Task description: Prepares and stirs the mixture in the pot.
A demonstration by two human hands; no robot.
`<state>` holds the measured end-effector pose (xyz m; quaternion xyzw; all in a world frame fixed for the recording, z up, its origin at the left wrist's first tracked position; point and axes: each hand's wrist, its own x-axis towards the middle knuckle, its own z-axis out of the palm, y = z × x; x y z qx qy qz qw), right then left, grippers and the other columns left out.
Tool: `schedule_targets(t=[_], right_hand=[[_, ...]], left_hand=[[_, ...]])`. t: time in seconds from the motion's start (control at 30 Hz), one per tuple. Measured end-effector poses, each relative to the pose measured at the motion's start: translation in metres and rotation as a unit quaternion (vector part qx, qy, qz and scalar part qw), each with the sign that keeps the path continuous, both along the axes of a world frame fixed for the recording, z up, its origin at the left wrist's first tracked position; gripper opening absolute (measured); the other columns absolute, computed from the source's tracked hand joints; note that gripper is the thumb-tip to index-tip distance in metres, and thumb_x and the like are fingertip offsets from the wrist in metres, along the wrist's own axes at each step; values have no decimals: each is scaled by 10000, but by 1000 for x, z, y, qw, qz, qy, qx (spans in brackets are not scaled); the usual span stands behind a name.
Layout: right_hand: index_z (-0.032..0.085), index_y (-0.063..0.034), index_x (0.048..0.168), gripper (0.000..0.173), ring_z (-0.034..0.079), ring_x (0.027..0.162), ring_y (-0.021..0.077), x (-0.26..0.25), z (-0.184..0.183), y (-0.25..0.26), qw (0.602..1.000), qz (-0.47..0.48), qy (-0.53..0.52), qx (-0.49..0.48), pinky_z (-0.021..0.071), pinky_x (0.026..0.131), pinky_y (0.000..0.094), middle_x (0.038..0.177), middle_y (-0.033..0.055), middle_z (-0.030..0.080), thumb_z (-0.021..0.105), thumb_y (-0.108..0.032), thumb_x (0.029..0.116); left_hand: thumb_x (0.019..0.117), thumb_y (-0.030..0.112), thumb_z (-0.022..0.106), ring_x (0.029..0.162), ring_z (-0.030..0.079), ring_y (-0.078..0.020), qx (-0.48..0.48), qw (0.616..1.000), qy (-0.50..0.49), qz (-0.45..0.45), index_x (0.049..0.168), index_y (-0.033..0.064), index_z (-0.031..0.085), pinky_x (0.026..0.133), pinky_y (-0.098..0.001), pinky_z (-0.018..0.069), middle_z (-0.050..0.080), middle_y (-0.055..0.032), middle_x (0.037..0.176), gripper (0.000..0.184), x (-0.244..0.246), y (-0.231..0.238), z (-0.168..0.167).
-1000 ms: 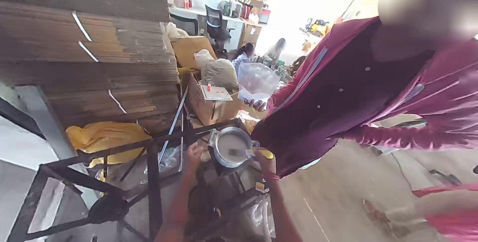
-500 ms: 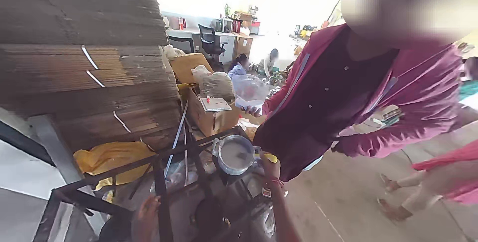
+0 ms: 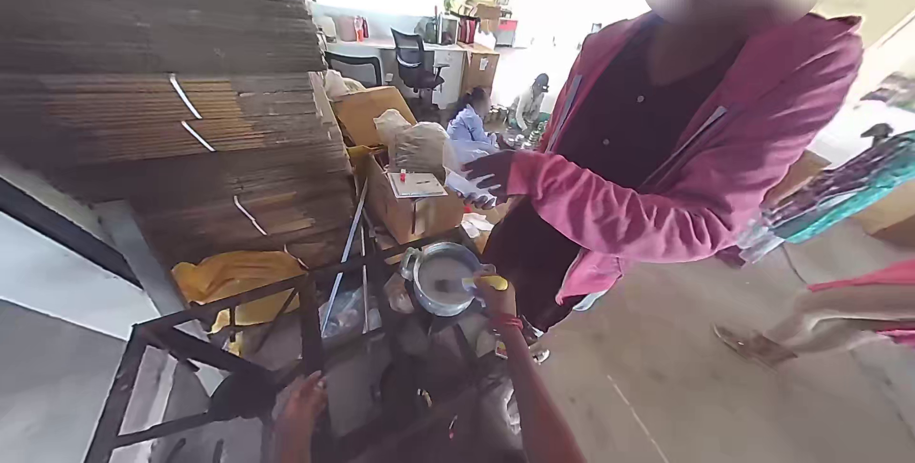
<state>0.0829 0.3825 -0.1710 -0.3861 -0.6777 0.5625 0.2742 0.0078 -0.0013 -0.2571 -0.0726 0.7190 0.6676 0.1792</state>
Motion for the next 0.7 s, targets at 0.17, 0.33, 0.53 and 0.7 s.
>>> schedule_targets(t=[0.17, 0.33, 0.53, 0.7], right_hand=[[738, -17, 1089, 231, 732, 801, 227, 6, -4, 23, 999, -50, -6, -4, 615, 788, 436, 932, 144, 747, 719, -210, 964], [723, -1, 1119, 232, 737, 827, 212, 3, -10, 30, 997, 80, 13, 2, 632, 787, 395, 1003, 140, 746, 726, -135, 930], [738, -28, 1083, 213, 736, 796, 221, 8, -8, 41, 998, -48, 19, -29, 627, 759, 416, 950, 135, 751, 760, -174, 930], [703, 32, 1086, 188, 737, 757, 206, 13, -5, 26, 996, 61, 49, -42, 646, 702, 363, 952, 140, 744, 730, -54, 921]], left_hand=[[1059, 141, 504, 1064, 650, -217, -14, 1000, 8, 11, 1383, -23, 543, 905, -393, 536, 634, -187, 1292, 366, 27, 11, 14], [1052, 130, 521, 1071, 657, -218, -17, 999, 15, 25, 1381, -19, 549, 907, -384, 543, 631, -194, 1302, 362, 42, 19, 24], [1053, 143, 530, 1094, 646, -229, -13, 1000, 23, -3, 1373, -39, 539, 933, -404, 537, 624, -193, 1308, 369, 45, 47, 42], [1050, 146, 531, 1112, 668, -208, 14, 993, 56, -102, 1377, -37, 556, 953, -371, 554, 645, -179, 1307, 376, 10, 92, 52]])
